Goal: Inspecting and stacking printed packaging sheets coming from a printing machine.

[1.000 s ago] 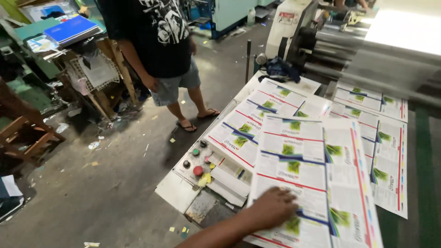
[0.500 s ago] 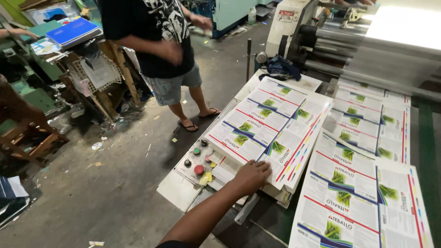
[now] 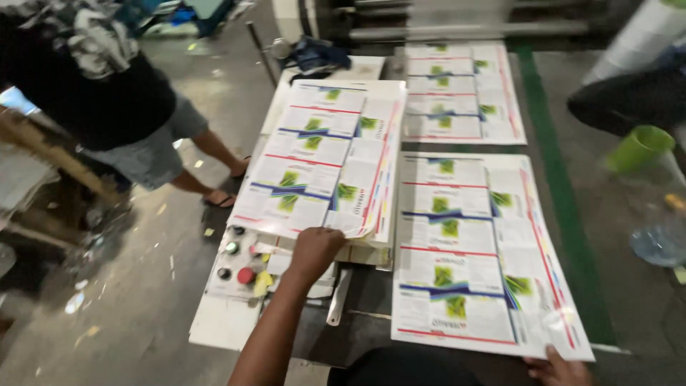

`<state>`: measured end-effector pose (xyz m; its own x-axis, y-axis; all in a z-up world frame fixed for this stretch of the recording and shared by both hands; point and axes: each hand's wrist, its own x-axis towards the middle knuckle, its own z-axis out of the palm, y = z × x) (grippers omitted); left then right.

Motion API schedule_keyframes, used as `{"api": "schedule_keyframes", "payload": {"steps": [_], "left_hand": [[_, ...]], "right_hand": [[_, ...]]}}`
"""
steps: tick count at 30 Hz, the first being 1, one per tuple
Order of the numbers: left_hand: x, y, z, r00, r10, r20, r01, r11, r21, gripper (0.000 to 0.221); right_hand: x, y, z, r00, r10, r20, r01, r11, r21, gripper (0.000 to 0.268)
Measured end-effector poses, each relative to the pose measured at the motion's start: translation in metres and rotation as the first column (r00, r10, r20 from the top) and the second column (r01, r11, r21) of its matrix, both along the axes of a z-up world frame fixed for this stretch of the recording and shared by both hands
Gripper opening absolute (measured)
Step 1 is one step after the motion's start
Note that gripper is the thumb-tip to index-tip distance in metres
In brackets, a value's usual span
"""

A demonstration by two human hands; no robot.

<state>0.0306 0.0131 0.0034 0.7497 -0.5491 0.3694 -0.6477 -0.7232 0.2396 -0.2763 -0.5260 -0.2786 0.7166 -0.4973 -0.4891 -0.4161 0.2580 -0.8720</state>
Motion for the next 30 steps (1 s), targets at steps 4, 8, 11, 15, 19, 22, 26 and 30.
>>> {"api": "schedule_keyframes", "payload": {"steps": [4,8,11,15,19,22,26,30], "left_hand": [[-0.006,-0.001,0.035,0.992,-0.013,-0.127,0.024,0.996,0.085,0.019],[0.001,0.002,0.032,0.982,0.008,-0.188,0.015,0.993,0.121,0.016],[0.006,0.004,0.029,0.969,0.055,-0.242,-0.019,0.989,0.149,0.018],[0.009,0.011,0.029,0.959,0.156,-0.237,-0.147,0.988,0.055,0.019],[-0.001,0.013,0.06,0.948,0.318,0.021,-0.286,0.876,-0.388,0.016],[-0.019,0.005,0.078,0.889,0.35,0.294,-0.171,0.851,-0.496,0.015],[-0.038,-0.04,0.041,0.904,0.164,0.396,0.032,0.895,-0.445,0.016],[-0.078,-0.096,0.018,0.953,-0.152,0.263,0.236,0.915,-0.327,0.035]], "right_hand": [[0.05,0.033,0.036,0.985,-0.13,0.11,0.123,0.99,0.065,0.041],[0.102,0.041,0.077,0.981,-0.11,0.16,0.103,0.993,0.052,0.035],[0.14,0.037,0.087,0.976,-0.112,0.185,0.099,0.992,0.079,0.034],[0.16,0.037,0.1,0.977,-0.077,0.2,0.041,0.983,0.178,0.037],[0.143,0.059,0.13,0.996,-0.041,0.079,0.031,0.991,0.131,0.052],[0.123,0.081,0.124,1.0,0.009,0.01,-0.01,0.991,0.134,0.057],[0.124,0.115,0.114,0.984,0.121,0.127,-0.152,0.95,0.273,0.054],[0.138,0.169,0.16,0.922,0.357,0.152,-0.382,0.903,0.195,0.052]]}}
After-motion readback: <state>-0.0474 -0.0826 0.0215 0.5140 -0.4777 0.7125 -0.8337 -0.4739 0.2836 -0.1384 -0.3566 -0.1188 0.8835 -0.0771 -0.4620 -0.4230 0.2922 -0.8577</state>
